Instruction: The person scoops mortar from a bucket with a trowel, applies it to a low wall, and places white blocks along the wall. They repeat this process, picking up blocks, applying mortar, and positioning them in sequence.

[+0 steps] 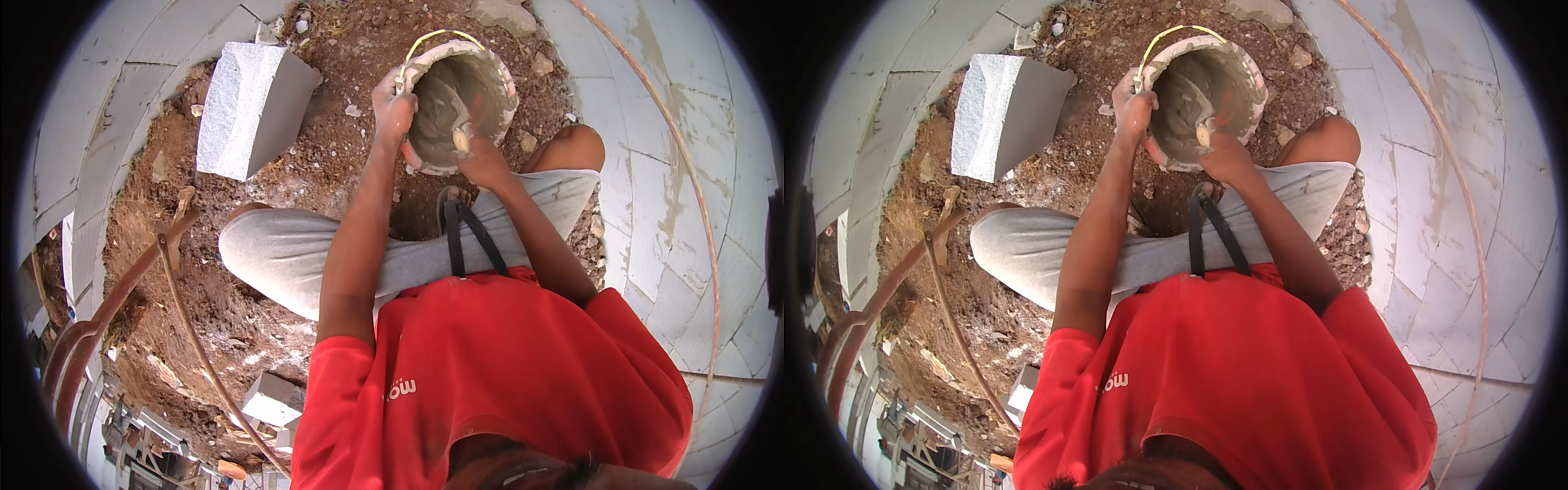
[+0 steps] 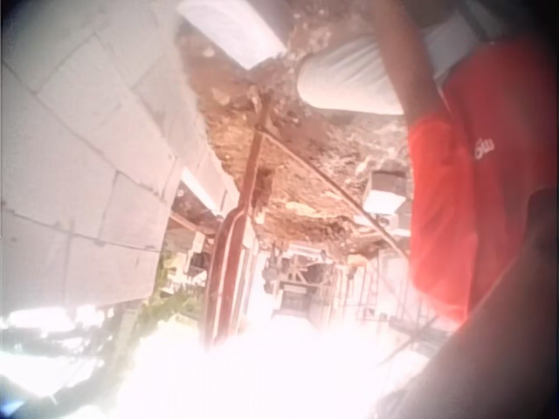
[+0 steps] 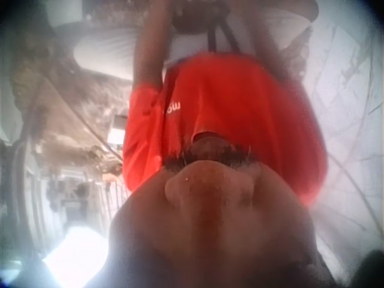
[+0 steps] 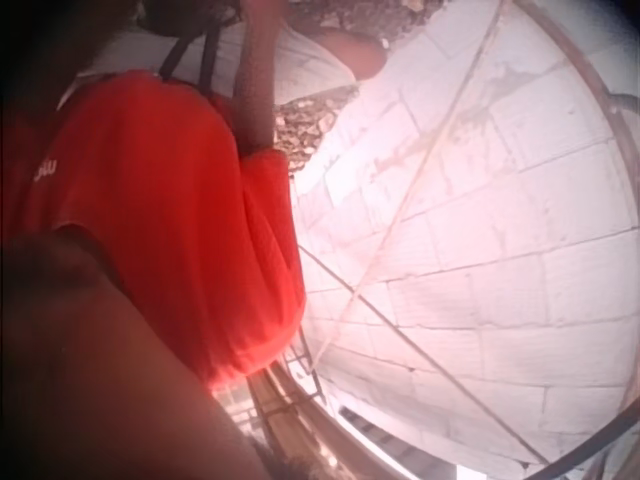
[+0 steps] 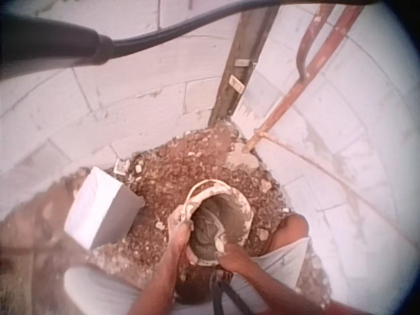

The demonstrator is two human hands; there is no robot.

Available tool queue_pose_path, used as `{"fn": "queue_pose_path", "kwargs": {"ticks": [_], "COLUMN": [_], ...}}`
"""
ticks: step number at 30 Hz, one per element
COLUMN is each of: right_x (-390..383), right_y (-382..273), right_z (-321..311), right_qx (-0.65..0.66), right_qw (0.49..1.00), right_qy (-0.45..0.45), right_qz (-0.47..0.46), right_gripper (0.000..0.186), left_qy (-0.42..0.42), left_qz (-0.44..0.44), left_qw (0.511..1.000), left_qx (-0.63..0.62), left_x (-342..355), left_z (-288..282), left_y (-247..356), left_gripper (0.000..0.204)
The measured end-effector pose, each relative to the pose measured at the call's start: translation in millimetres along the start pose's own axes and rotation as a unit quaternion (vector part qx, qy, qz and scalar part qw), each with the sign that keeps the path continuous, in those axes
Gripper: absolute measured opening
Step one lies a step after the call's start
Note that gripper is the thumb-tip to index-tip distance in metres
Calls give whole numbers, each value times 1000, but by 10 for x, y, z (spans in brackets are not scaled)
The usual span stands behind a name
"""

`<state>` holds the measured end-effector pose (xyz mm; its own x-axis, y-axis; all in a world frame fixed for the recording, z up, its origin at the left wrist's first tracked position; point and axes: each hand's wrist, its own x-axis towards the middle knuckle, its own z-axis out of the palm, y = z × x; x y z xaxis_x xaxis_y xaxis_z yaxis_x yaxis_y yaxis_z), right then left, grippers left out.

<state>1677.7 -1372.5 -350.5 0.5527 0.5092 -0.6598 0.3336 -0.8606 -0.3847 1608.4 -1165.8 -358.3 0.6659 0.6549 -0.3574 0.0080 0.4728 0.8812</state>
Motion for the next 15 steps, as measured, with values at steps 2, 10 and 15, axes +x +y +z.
{"fn": "queue_pose_path", "kwargs": {"ticks": [2, 10, 15], "right_x": [24, -2, -61], "right_y": [-47, -96, -11], "right_z": [-89, -298, -324], "right_qx": [-45, -59, 19], "right_qw": [995, 993, 999], "right_qy": [-85, -37, -22], "right_qz": [-10, -94, -36], "right_gripper": [56, 48, 58], "left_qy": [-9, -37, -32], "left_qz": [24, 61, 37], "left_qw": [999, 996, 999], "left_qx": [25, 62, 16], "left_x": [-2, -44, -73], "left_z": [-7, 0, 38], "left_y": [12, 18, 75], "left_gripper": [40, 42, 43]}}
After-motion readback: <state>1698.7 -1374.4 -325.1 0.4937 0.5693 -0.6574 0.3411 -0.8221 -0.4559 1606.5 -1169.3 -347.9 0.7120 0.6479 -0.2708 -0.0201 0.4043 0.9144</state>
